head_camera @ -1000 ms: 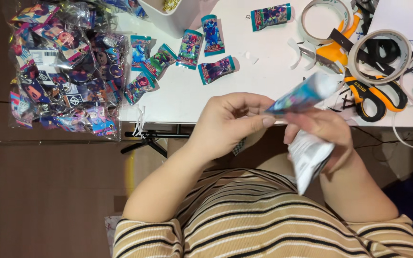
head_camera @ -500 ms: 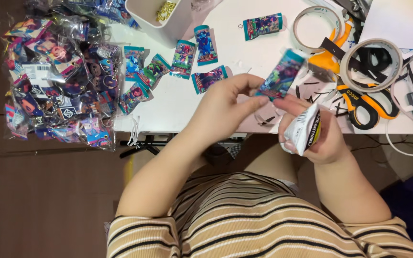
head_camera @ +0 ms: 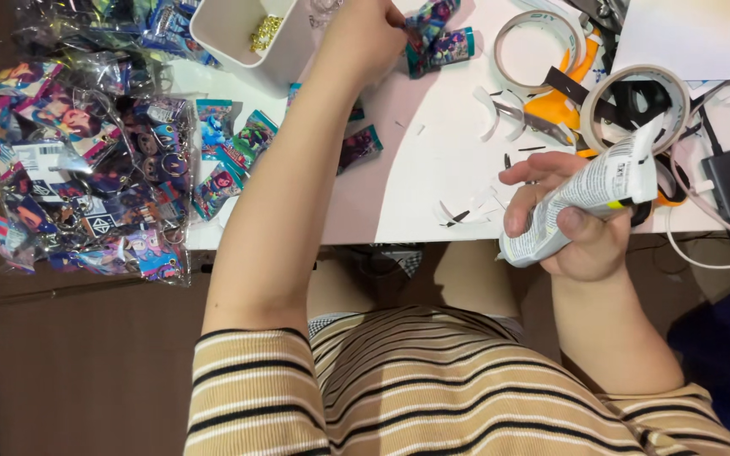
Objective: The person rolls small printed sheets into tubes, secures them with adhesive applied from a tube, and seals the edges by hand.
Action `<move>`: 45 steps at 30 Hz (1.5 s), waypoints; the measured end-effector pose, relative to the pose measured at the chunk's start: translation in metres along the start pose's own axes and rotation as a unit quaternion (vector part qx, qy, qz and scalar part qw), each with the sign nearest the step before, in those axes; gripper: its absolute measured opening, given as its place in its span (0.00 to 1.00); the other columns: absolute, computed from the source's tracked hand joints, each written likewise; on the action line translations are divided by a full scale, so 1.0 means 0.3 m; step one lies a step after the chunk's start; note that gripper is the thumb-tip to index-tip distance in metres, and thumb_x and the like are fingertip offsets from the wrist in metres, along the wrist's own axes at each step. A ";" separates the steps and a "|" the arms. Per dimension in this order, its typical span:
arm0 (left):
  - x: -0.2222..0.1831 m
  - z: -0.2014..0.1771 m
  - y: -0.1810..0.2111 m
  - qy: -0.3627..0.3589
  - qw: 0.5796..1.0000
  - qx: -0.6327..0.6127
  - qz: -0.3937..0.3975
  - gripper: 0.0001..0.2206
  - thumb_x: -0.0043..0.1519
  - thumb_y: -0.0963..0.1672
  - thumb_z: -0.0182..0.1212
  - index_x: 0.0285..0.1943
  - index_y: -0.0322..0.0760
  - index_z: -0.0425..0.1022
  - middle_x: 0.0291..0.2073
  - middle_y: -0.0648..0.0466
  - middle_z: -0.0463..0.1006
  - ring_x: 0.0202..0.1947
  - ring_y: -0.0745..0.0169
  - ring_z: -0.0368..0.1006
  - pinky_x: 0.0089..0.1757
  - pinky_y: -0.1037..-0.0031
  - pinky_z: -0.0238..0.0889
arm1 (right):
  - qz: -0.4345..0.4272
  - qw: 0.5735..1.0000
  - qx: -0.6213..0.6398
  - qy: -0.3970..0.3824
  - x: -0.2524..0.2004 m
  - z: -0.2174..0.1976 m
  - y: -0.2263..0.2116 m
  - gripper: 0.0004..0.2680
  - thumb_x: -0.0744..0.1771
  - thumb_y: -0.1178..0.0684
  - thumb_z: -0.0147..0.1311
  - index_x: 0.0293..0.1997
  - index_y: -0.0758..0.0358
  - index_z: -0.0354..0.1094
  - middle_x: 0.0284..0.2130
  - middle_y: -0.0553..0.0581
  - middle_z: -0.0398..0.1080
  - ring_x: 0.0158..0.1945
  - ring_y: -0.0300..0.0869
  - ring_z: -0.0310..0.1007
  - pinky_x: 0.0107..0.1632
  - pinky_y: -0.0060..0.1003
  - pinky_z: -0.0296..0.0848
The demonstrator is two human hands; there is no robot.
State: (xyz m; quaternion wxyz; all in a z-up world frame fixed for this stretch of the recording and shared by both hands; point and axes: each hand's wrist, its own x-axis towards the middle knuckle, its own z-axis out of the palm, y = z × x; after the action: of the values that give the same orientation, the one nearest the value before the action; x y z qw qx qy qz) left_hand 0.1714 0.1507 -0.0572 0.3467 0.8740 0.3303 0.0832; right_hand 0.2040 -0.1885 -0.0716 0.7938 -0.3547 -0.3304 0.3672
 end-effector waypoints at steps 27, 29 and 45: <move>-0.800 0.025 -0.017 0.038 0.924 -0.198 0.325 0.17 0.64 0.47 0.65 0.57 0.37 0.72 0.53 0.47 0.79 0.55 0.46 0.77 0.59 0.57 0.66 | -0.135 0.990 -0.038 -0.016 0.058 0.234 -0.109 0.20 0.68 0.27 0.58 0.50 0.48 0.56 0.29 0.47 0.56 0.25 0.37 0.58 0.37 0.33 0.71; -0.839 0.050 0.000 0.026 0.925 -0.221 0.309 0.17 0.63 0.47 0.67 0.58 0.38 0.72 0.53 0.49 0.80 0.55 0.49 0.77 0.59 0.61 0.66 | -0.141 0.988 -0.049 -0.028 0.068 0.270 -0.110 0.19 0.69 0.27 0.55 0.50 0.48 0.56 0.28 0.47 0.57 0.24 0.37 0.59 0.36 0.33 0.71; -0.906 0.070 0.022 0.075 0.938 -0.175 0.291 0.18 0.60 0.49 0.71 0.54 0.38 0.74 0.48 0.52 0.81 0.49 0.52 0.78 0.52 0.65 0.68 | -0.092 0.994 -0.049 -0.013 0.077 0.232 -0.045 0.19 0.65 0.35 0.68 0.34 0.59 0.62 0.21 0.56 0.61 0.22 0.44 0.62 0.31 0.38 0.71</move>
State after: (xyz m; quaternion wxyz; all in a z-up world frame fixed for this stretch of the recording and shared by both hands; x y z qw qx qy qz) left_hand -0.0261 -0.0371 -0.0455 0.4288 0.8489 0.0666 0.3016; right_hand 0.1658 -0.1539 -0.0177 0.8017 -0.3563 -0.3897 0.2803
